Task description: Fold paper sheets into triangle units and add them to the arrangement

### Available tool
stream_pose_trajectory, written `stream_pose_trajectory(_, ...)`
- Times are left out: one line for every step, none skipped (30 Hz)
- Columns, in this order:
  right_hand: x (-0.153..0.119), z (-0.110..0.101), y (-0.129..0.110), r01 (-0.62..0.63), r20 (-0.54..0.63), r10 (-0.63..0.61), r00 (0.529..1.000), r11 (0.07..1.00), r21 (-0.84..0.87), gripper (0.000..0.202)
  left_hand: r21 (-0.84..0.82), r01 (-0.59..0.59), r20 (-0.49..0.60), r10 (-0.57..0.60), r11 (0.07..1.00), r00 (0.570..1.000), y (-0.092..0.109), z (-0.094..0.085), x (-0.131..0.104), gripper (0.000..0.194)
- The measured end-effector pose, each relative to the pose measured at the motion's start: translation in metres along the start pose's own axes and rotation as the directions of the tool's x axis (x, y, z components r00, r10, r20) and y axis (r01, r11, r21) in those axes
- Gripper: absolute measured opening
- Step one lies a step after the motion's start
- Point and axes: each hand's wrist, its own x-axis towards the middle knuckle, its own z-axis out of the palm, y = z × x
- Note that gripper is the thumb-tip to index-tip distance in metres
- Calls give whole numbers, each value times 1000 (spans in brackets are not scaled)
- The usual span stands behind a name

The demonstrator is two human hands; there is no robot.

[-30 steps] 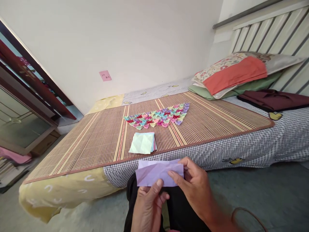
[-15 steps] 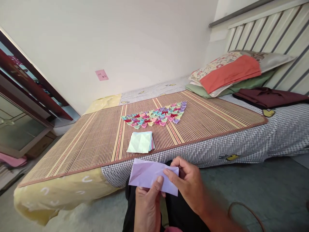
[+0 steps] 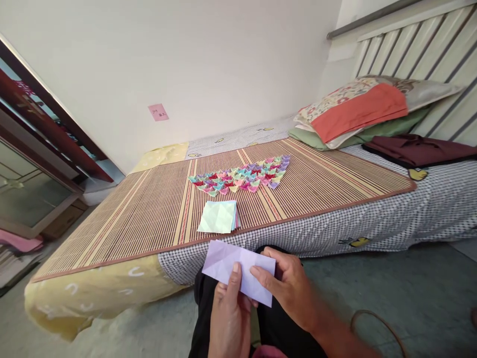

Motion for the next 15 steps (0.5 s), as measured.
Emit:
stream_pose_trajectory(0, 0, 1, -8, 3, 7, 1000, 1000, 8, 41, -3, -7, 2, 7, 1000, 1000, -1, 0, 0, 38)
stream_pose_trajectory(1, 0, 1, -15, 4, 15, 1000, 1000, 10, 41, 1, -22, -1, 22, 1000, 1000, -1, 0, 0, 36)
stream_pose_trajectory(1, -1, 1, -19, 4, 19, 1000, 1000, 5, 41, 23, -41, -9, 41, 999, 999, -1, 0, -1, 35)
stream_pose_trajectory(1, -1, 0, -20, 0, 20, 1000, 1000, -3, 42, 59, -58, -18, 59, 997, 998, -1, 0, -1, 34)
stream_pose_trajectory(1, -2, 0, -18, -4, 18, 1000, 1000, -9, 42, 92, -72, -28, 75, 993, 997, 0, 1, -1, 32)
stream_pose_trajectory(1, -2, -1, -18, -5, 18, 1000, 1000, -8, 42, 114, -79, -32, 83, 990, 996, 1, 1, -1, 31)
stream_pose_trajectory(1, -3, -1, -24, 4, 24, 1000, 1000, 8, 42, 120, -81, -27, 84, 990, 996, 2, 1, -1, 29)
stream_pose_trajectory(1, -3, -2, -34, 22, 33, 999, 999, 39, 41, 106, -78, -14, 80, 991, 997, 2, 2, -1, 28)
stream_pose_trajectory(1, -4, -3, -47, 49, 43, 998, 996, 79, 41, 75, -66, 5, 66, 995, 998, 3, 2, -1, 27)
stream_pose_trajectory(1, -4, -4, -62, 80, 53, 995, 991, 120, 41, 34, -45, 25, 44, 998, 999, 3, 2, -1, 28)
stream_pose_trajectory(2, -5, -4, -76, 109, 59, 992, 985, 155, 42, -10, -17, 43, 18, 1000, 999, 3, 2, -1, 31)
stream_pose_trajectory(2, -5, -5, -84, 131, 61, 990, 980, 181, 43, -49, 11, 54, -8, 999, 998, 3, 2, -2, 36)
stream_pose_trajectory(2, -5, -6, -85, 142, 58, 988, 977, 194, 45, -78, 33, 59, -29, 996, 998, 3, 2, -2, 41)
stream_pose_trajectory(2, -5, -6, -79, 144, 51, 988, 977, 195, 46, -90, 44, 60, -39, 995, 997, 3, 1, -3, 46)
stream_pose_trajectory(1, -5, -6, -69, 142, 42, 989, 980, 188, 47, -85, 37, 58, -32, 996, 998, 2, 1, -3, 49)
